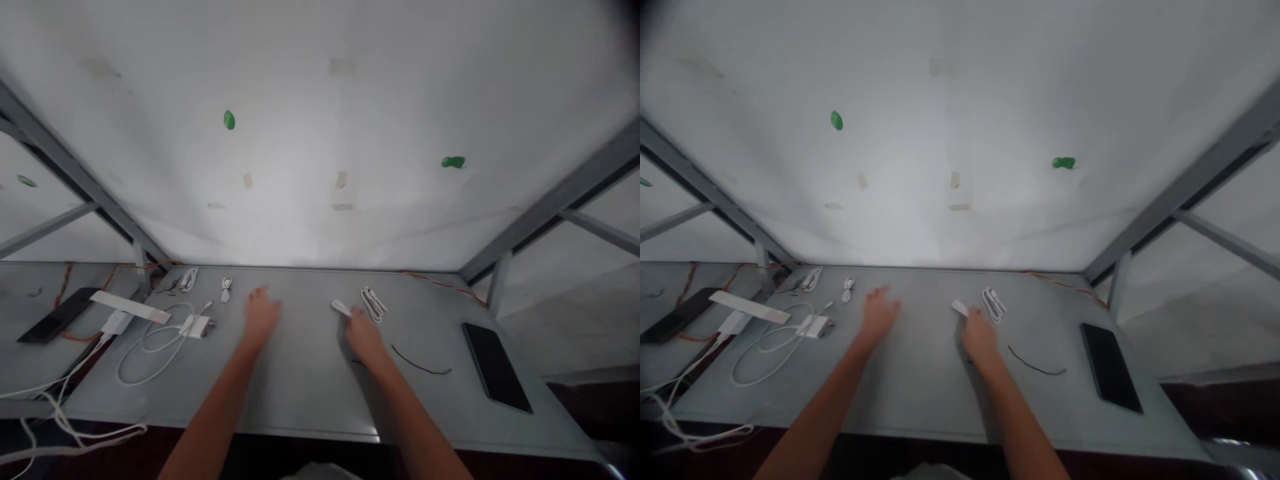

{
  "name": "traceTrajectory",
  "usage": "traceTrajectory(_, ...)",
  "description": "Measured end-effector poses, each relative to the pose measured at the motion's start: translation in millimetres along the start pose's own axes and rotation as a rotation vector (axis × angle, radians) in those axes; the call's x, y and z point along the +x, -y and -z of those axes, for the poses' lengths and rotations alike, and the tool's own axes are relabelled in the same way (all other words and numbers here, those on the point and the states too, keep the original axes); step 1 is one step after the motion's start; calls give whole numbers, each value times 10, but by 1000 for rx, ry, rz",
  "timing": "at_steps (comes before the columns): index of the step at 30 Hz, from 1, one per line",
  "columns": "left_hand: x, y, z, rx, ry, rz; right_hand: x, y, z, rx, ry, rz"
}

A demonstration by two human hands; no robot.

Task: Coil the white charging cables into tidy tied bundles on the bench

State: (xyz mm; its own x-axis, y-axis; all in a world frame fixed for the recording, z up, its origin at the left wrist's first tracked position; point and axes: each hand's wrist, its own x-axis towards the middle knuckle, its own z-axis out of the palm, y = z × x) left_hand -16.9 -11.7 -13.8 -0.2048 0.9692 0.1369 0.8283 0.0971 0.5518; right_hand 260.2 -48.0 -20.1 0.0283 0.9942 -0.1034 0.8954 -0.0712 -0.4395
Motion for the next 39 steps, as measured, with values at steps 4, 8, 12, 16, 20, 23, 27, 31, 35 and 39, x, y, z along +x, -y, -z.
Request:
traceTrajectory(4, 315, 491, 360, 446, -278, 284, 83, -227, 206, -199, -280, -76)
traceTrajectory(8, 365, 656, 433, 467, -167, 215, 34, -145, 302, -136, -354, 39)
traceTrajectory(12, 69, 399, 230, 370, -116, 77, -100, 242, 127, 208, -65, 177)
traceTrajectory(16, -502, -28, -109, 221, -104, -54, -219, 675, -116, 357, 117, 254)
traceTrajectory(20, -953, -339, -311, -129, -155, -240, -249, 873, -176, 376, 90, 188)
traceTrajectory(23, -1111, -453, -308, -255, -155, -261, -246, 826, -140, 394, 83, 229)
traceTrajectory(27, -1257, -513, -199, -386, -120, -211, -244, 668, -101, 437, 2, 198)
traceTrajectory(31, -1336, -488, -83, -477, -15, -475, -254, 576, -77, 589, 34, 225)
traceTrajectory(35, -1226, -424, 12, -435, 74, -645, -289, 558, -56, 774, 147, 266)
traceTrajectory(39, -1080, -377, 34, -380, 130, -761, -309, 539, -79, 929, 218, 236)
